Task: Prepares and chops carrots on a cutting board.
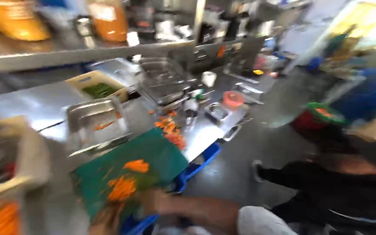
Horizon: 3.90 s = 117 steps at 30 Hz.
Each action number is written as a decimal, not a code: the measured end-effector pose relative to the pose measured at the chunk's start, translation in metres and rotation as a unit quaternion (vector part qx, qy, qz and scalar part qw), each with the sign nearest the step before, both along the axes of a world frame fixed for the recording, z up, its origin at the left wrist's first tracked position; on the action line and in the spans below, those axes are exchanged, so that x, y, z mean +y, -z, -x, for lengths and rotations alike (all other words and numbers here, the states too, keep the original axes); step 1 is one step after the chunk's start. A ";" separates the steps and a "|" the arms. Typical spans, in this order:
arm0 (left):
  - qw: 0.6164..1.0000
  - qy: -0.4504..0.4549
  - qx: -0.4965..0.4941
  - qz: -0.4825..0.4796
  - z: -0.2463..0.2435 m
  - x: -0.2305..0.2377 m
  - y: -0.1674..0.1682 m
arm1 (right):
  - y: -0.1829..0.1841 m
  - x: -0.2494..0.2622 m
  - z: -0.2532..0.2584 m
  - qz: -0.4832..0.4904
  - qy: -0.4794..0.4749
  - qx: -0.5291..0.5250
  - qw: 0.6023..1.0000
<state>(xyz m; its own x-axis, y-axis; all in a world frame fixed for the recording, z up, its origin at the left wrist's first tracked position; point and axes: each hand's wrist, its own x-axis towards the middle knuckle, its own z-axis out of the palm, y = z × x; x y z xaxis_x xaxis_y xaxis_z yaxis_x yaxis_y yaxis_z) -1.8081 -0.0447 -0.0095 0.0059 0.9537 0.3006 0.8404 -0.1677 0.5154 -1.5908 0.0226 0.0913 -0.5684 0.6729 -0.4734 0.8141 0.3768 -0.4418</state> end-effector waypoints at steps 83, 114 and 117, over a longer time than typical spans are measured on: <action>0.994 0.033 -0.099 -0.023 0.025 0.080 -0.044 | 0.058 0.066 -0.007 0.013 0.089 0.032 0.995; 0.987 0.153 0.011 0.046 0.027 0.082 -0.005 | 0.028 0.033 -0.013 0.023 0.059 -0.100 0.993; 0.990 0.135 0.002 0.027 0.026 0.078 0.002 | 0.020 0.031 -0.006 0.029 0.053 -0.131 0.990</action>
